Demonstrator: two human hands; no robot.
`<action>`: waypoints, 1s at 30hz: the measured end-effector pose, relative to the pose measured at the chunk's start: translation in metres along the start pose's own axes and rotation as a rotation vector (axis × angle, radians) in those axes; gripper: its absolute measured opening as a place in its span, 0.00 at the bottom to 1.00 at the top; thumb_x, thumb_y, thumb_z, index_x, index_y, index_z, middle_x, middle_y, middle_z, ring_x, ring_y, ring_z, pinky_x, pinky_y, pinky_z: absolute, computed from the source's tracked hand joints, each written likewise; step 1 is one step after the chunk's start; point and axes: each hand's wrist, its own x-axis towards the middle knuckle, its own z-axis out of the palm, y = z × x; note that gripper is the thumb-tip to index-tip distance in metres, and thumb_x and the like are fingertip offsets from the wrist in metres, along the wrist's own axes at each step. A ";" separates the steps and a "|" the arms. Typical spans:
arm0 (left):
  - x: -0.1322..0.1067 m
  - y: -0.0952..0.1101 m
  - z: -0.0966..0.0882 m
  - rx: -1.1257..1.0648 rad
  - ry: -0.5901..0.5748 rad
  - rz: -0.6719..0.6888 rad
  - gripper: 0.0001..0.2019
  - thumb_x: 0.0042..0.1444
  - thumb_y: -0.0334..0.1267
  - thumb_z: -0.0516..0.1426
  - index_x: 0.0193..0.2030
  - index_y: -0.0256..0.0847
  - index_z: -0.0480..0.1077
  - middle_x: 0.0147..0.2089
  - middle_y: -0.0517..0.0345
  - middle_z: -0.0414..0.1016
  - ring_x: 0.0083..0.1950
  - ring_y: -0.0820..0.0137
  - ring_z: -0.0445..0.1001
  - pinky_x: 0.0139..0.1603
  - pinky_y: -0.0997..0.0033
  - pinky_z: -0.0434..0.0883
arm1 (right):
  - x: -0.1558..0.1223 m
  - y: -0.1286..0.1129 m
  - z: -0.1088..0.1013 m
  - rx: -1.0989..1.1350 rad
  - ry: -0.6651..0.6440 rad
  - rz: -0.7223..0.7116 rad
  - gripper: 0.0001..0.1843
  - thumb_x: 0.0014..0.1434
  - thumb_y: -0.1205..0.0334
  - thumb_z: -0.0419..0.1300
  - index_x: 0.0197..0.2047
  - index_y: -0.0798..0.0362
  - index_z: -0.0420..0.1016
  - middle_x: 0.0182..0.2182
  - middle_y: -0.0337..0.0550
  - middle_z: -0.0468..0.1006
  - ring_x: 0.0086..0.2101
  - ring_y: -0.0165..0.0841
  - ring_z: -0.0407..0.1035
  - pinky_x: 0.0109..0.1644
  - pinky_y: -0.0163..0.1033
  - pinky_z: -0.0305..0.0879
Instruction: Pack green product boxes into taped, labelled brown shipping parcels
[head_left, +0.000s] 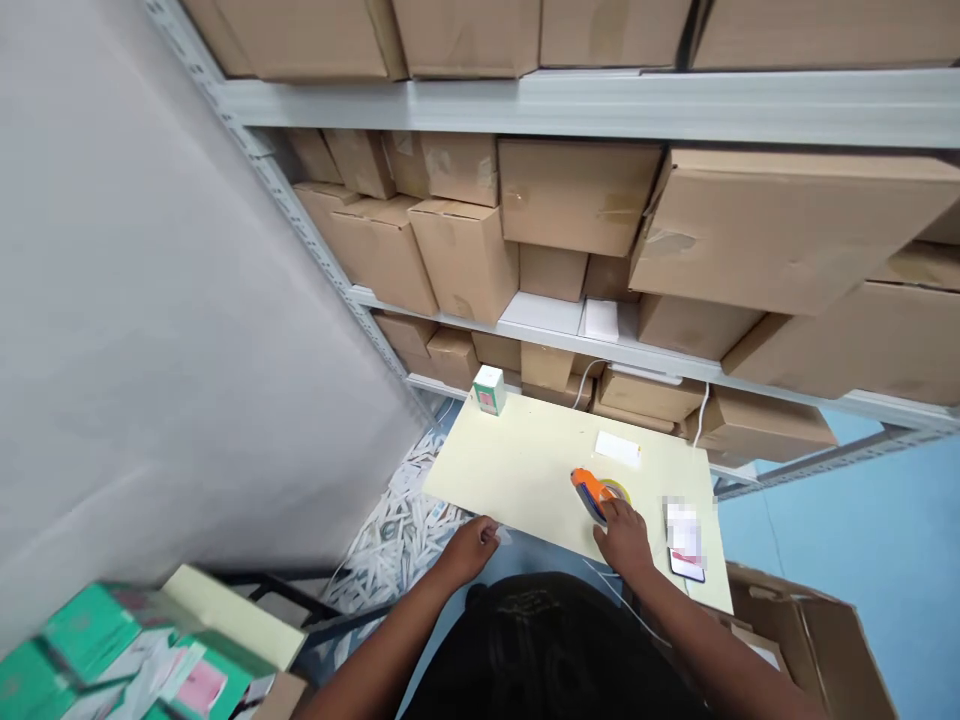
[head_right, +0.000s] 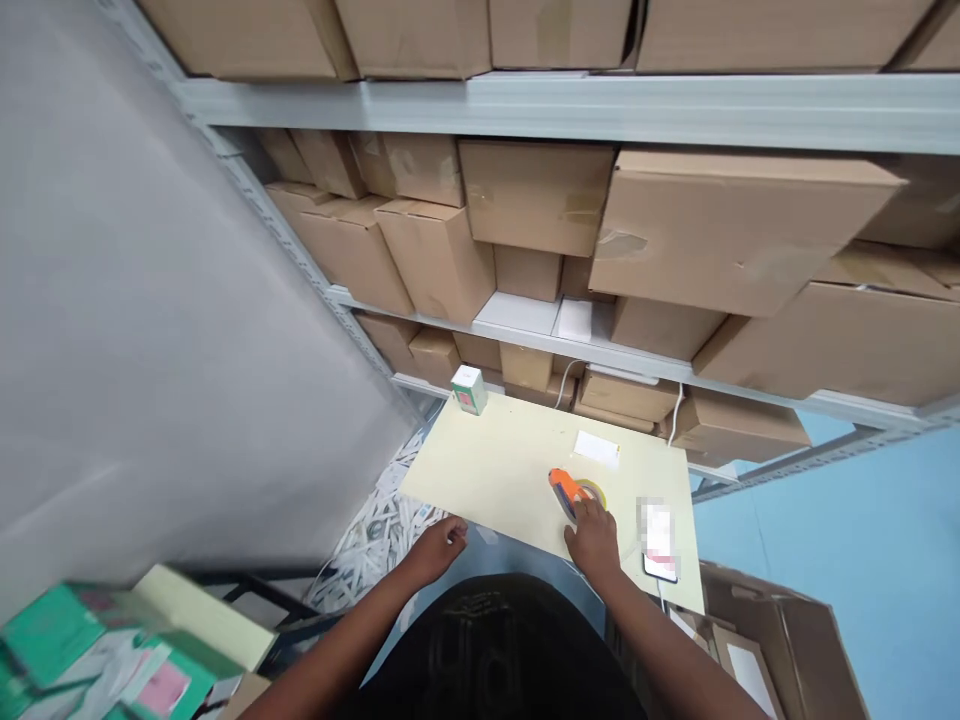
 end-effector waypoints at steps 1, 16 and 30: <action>-0.003 0.004 0.003 -0.010 0.020 -0.015 0.04 0.57 0.36 0.56 0.39 0.42 0.71 0.40 0.55 0.79 0.44 0.65 0.77 0.47 0.66 0.70 | 0.002 0.001 -0.004 0.034 -0.015 -0.035 0.28 0.59 0.58 0.59 0.64 0.44 0.71 0.62 0.51 0.73 0.63 0.48 0.63 0.64 0.52 0.60; -0.105 0.010 0.037 -0.227 0.445 -0.203 0.10 0.58 0.39 0.58 0.45 0.42 0.74 0.44 0.53 0.80 0.45 0.64 0.78 0.48 0.65 0.73 | 0.040 -0.097 -0.012 0.464 -0.378 -0.323 0.20 0.59 0.50 0.58 0.49 0.51 0.77 0.50 0.52 0.81 0.51 0.45 0.76 0.58 0.48 0.69; -0.323 -0.071 -0.001 -0.299 0.768 -0.270 0.12 0.57 0.40 0.60 0.47 0.42 0.76 0.48 0.51 0.79 0.46 0.64 0.78 0.50 0.64 0.73 | -0.054 -0.273 0.043 0.511 -0.452 -0.494 0.26 0.53 0.41 0.58 0.46 0.51 0.78 0.46 0.50 0.84 0.49 0.48 0.78 0.55 0.49 0.72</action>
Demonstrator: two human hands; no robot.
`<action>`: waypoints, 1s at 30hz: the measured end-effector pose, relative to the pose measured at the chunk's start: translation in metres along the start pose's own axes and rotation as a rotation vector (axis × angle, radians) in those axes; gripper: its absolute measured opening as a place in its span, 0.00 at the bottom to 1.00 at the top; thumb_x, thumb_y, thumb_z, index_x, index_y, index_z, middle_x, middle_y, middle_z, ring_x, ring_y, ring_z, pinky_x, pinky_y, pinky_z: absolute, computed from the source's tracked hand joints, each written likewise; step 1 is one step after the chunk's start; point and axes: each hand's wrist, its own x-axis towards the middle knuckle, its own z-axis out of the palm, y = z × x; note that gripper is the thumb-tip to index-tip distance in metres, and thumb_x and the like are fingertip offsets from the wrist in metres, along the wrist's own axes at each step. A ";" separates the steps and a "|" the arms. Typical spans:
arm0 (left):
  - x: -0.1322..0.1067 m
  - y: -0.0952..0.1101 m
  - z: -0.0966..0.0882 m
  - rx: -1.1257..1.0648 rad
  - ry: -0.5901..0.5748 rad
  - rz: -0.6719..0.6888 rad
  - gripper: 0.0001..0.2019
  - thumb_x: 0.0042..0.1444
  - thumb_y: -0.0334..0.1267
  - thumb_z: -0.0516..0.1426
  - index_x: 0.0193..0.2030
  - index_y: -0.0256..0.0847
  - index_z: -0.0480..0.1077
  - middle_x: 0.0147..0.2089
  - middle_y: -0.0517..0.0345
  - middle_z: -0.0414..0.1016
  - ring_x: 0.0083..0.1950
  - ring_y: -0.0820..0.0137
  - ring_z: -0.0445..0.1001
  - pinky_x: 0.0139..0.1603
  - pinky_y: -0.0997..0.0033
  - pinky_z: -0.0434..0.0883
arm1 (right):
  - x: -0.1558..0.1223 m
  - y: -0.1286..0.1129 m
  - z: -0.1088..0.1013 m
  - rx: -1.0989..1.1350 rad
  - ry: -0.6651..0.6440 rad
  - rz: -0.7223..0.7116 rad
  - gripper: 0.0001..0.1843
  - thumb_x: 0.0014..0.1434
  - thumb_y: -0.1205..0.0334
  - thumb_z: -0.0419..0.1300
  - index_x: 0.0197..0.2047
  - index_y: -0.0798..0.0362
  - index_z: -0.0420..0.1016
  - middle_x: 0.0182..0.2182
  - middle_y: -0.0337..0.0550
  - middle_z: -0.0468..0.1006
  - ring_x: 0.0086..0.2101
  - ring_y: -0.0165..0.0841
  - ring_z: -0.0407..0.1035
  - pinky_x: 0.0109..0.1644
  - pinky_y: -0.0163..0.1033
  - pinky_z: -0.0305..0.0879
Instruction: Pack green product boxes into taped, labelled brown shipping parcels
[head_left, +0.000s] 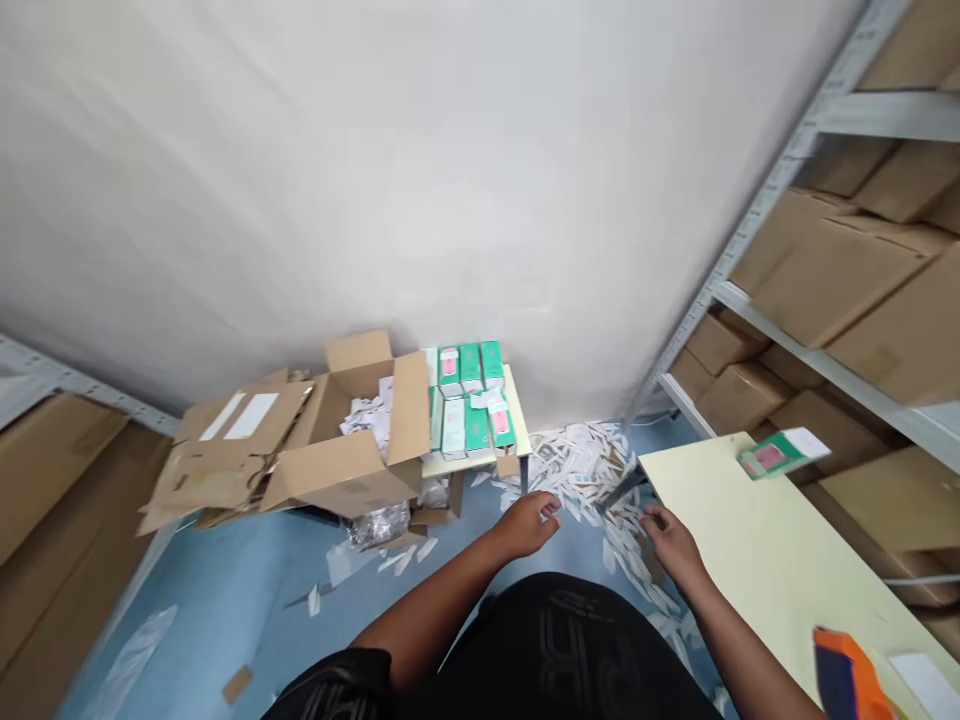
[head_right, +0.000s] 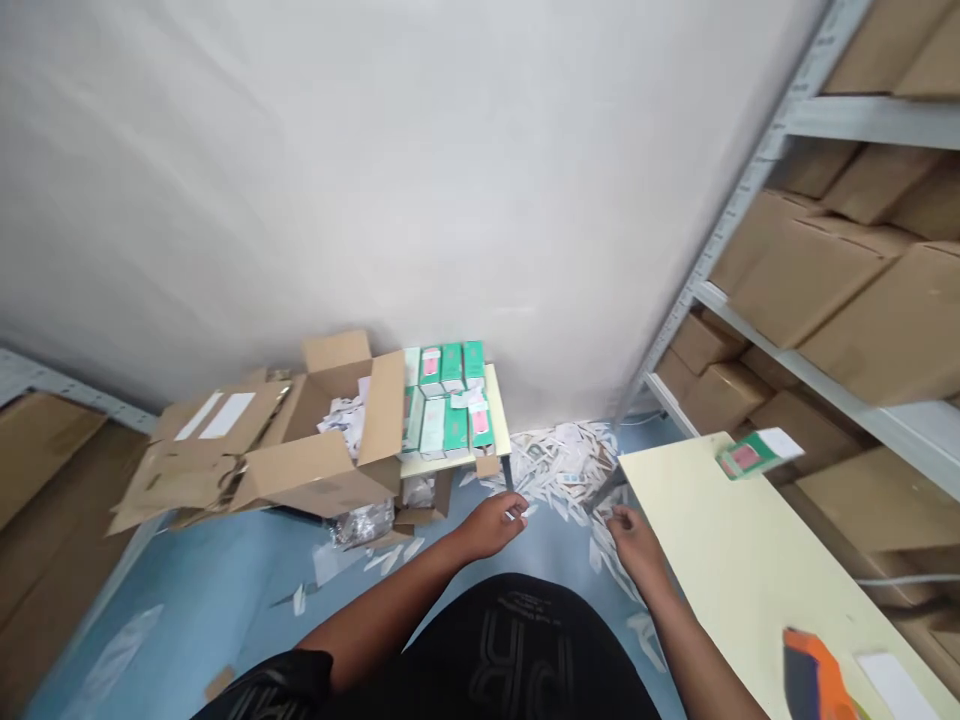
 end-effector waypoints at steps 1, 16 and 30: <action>-0.007 -0.006 -0.015 0.003 0.022 0.000 0.12 0.57 0.40 0.60 0.47 0.42 0.76 0.48 0.51 0.79 0.46 0.63 0.78 0.50 0.64 0.73 | 0.001 -0.013 0.013 0.011 -0.001 -0.006 0.27 0.53 0.40 0.58 0.46 0.51 0.78 0.46 0.52 0.84 0.50 0.48 0.78 0.55 0.50 0.72; -0.068 -0.038 -0.158 -0.133 0.403 -0.163 0.13 0.57 0.39 0.60 0.49 0.41 0.76 0.49 0.51 0.80 0.47 0.63 0.78 0.47 0.65 0.74 | 0.045 -0.182 0.145 -0.030 -0.356 -0.214 0.26 0.53 0.38 0.59 0.44 0.49 0.80 0.49 0.51 0.85 0.52 0.50 0.77 0.57 0.49 0.71; -0.103 -0.018 -0.273 0.052 0.980 -0.265 0.12 0.64 0.43 0.56 0.48 0.42 0.77 0.47 0.54 0.82 0.47 0.66 0.79 0.52 0.67 0.74 | 0.124 -0.278 0.229 0.049 -0.765 -0.391 0.24 0.53 0.41 0.63 0.44 0.50 0.81 0.45 0.48 0.86 0.49 0.47 0.78 0.52 0.45 0.73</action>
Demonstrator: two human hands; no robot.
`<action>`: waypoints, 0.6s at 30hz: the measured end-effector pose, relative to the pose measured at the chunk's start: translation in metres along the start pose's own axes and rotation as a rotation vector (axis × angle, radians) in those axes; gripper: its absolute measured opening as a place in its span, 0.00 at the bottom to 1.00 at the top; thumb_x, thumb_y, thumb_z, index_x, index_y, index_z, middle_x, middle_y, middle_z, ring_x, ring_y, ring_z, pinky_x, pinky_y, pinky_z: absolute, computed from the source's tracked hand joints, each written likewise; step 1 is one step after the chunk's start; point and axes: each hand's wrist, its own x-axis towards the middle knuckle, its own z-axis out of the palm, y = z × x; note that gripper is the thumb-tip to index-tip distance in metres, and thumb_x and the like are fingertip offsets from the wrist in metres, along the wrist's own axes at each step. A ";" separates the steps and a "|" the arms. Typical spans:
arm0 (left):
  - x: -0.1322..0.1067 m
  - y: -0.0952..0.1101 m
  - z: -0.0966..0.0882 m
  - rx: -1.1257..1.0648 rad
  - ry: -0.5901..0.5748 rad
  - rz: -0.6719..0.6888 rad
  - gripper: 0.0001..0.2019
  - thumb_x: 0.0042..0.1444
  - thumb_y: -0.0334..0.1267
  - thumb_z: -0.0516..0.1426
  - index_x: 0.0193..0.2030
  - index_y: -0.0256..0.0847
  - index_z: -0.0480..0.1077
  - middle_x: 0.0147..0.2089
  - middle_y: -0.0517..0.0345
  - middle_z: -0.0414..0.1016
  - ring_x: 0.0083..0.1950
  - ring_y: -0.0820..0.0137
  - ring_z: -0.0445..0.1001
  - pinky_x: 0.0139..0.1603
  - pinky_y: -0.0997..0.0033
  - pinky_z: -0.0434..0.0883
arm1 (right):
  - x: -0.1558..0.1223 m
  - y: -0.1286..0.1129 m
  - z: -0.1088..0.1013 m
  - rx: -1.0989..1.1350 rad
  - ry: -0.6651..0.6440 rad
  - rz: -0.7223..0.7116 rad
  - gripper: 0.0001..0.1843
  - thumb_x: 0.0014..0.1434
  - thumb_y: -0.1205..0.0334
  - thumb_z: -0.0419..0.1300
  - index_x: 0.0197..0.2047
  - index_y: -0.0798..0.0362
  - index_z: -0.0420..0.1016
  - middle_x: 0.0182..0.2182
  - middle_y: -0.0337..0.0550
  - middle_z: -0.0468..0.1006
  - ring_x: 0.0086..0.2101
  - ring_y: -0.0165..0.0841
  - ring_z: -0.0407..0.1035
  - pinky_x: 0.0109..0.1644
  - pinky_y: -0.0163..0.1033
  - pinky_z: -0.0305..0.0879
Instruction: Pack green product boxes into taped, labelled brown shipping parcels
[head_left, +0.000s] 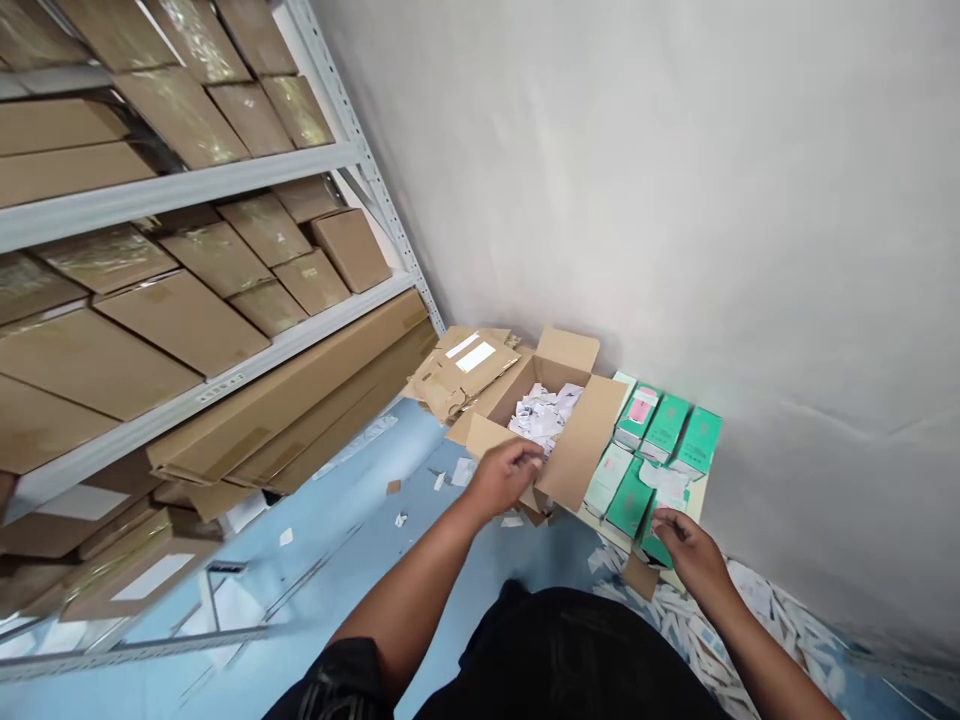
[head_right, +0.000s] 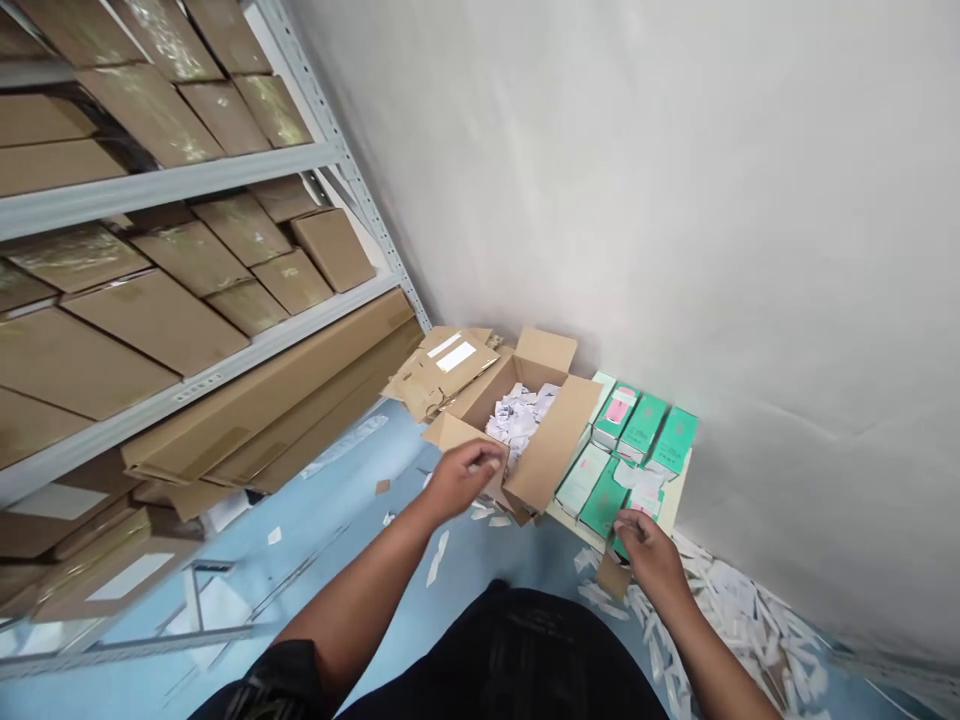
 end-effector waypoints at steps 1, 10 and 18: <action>0.015 -0.007 -0.014 0.087 0.058 -0.010 0.12 0.65 0.43 0.56 0.48 0.42 0.77 0.47 0.53 0.81 0.49 0.65 0.79 0.53 0.66 0.74 | 0.004 -0.002 0.002 -0.010 -0.005 -0.006 0.24 0.53 0.41 0.63 0.45 0.50 0.81 0.45 0.48 0.86 0.49 0.46 0.79 0.51 0.44 0.73; 0.181 -0.145 -0.112 0.909 -0.213 -0.441 0.46 0.58 0.52 0.60 0.77 0.34 0.47 0.80 0.34 0.42 0.79 0.44 0.45 0.73 0.45 0.56 | 0.019 -0.022 0.039 -0.087 0.086 0.001 0.26 0.53 0.37 0.63 0.42 0.50 0.83 0.42 0.48 0.86 0.47 0.48 0.79 0.48 0.44 0.74; 0.200 -0.207 -0.123 0.947 -0.513 -0.256 0.47 0.52 0.44 0.63 0.76 0.43 0.48 0.75 0.33 0.55 0.71 0.43 0.62 0.63 0.46 0.68 | -0.002 -0.035 0.092 -0.140 0.199 0.048 0.24 0.56 0.38 0.61 0.42 0.50 0.83 0.42 0.46 0.86 0.45 0.46 0.79 0.48 0.43 0.74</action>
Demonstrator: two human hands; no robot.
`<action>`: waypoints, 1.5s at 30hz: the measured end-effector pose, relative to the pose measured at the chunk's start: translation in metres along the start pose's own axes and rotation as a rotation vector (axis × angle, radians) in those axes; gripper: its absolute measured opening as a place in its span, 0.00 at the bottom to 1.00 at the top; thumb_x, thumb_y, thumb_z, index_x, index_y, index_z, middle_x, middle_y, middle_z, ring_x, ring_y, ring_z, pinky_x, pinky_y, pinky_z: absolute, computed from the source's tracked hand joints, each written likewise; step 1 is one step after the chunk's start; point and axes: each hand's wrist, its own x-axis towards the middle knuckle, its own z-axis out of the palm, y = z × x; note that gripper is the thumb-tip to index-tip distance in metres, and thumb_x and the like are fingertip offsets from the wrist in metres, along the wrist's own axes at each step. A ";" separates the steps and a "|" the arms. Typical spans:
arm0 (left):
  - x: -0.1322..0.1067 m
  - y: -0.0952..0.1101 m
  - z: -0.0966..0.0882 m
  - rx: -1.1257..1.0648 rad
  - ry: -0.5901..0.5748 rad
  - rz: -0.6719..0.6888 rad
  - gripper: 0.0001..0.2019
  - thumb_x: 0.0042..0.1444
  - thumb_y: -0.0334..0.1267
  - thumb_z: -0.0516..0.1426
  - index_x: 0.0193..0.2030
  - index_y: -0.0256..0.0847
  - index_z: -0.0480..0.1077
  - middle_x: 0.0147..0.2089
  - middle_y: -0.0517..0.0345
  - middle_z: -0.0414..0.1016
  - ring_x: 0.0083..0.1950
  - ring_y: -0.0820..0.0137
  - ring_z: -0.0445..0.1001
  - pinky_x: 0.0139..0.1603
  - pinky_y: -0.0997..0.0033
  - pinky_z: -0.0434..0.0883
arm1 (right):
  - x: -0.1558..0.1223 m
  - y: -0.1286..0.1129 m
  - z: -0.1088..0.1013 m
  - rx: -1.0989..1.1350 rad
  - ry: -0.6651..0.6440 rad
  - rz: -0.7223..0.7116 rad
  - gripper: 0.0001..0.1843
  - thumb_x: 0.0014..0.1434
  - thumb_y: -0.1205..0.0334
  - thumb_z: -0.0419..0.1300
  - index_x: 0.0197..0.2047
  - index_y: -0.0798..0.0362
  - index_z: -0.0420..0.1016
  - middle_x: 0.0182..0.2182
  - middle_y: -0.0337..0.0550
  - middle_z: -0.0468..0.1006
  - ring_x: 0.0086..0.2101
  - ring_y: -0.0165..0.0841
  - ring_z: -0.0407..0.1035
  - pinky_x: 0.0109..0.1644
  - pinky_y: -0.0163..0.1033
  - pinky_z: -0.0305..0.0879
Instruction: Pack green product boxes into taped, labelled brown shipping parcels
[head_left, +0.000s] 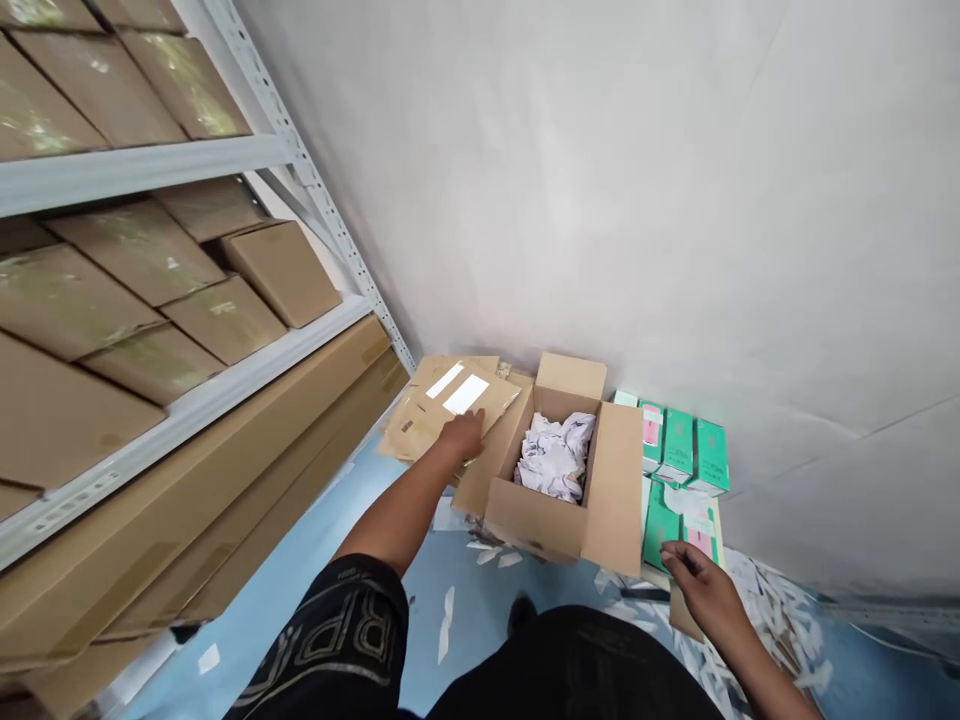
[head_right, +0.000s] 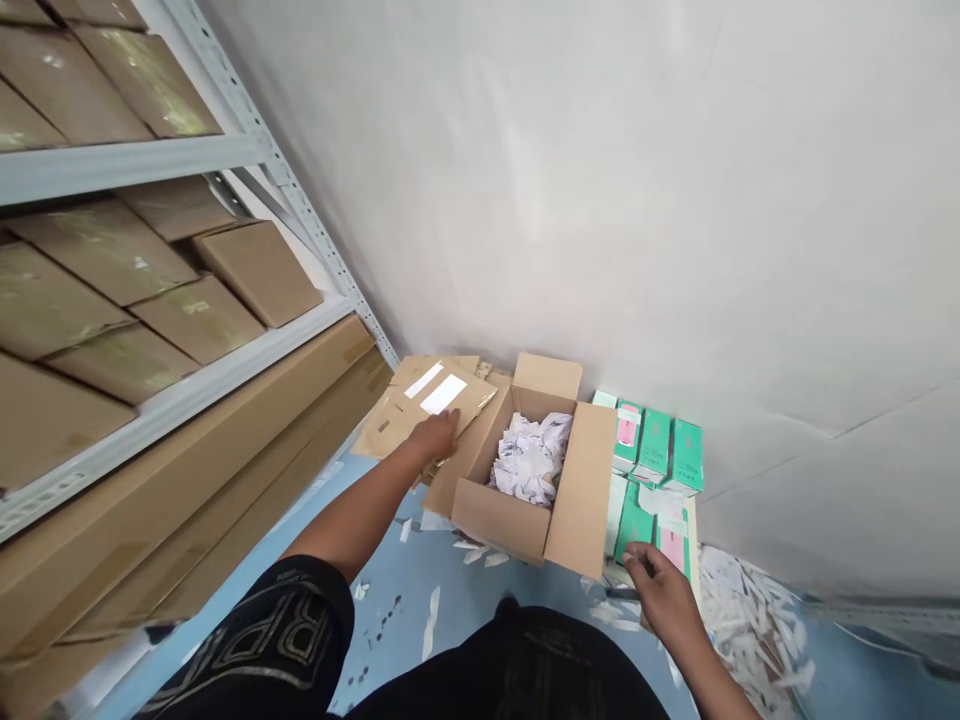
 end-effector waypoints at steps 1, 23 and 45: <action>0.000 -0.002 0.003 0.012 0.000 0.029 0.45 0.53 0.44 0.62 0.76 0.42 0.50 0.72 0.33 0.60 0.68 0.44 0.66 0.61 0.47 0.69 | -0.003 -0.003 0.004 -0.010 0.013 0.004 0.24 0.56 0.39 0.62 0.42 0.49 0.83 0.42 0.46 0.86 0.45 0.46 0.79 0.47 0.43 0.74; -0.001 -0.029 0.007 -0.024 -0.007 0.219 0.48 0.48 0.38 0.63 0.77 0.42 0.51 0.71 0.39 0.65 0.70 0.52 0.68 0.64 0.59 0.68 | -0.063 0.007 0.008 -0.062 0.126 0.041 0.25 0.55 0.35 0.60 0.41 0.47 0.83 0.44 0.45 0.86 0.46 0.48 0.79 0.49 0.44 0.74; -0.147 0.080 -0.182 -1.414 0.200 0.615 0.36 0.49 0.36 0.63 0.68 0.42 0.68 0.54 0.50 0.82 0.53 0.57 0.81 0.54 0.60 0.77 | -0.076 -0.011 0.004 0.175 0.238 0.036 0.24 0.57 0.36 0.63 0.44 0.47 0.82 0.45 0.47 0.86 0.50 0.50 0.78 0.55 0.48 0.73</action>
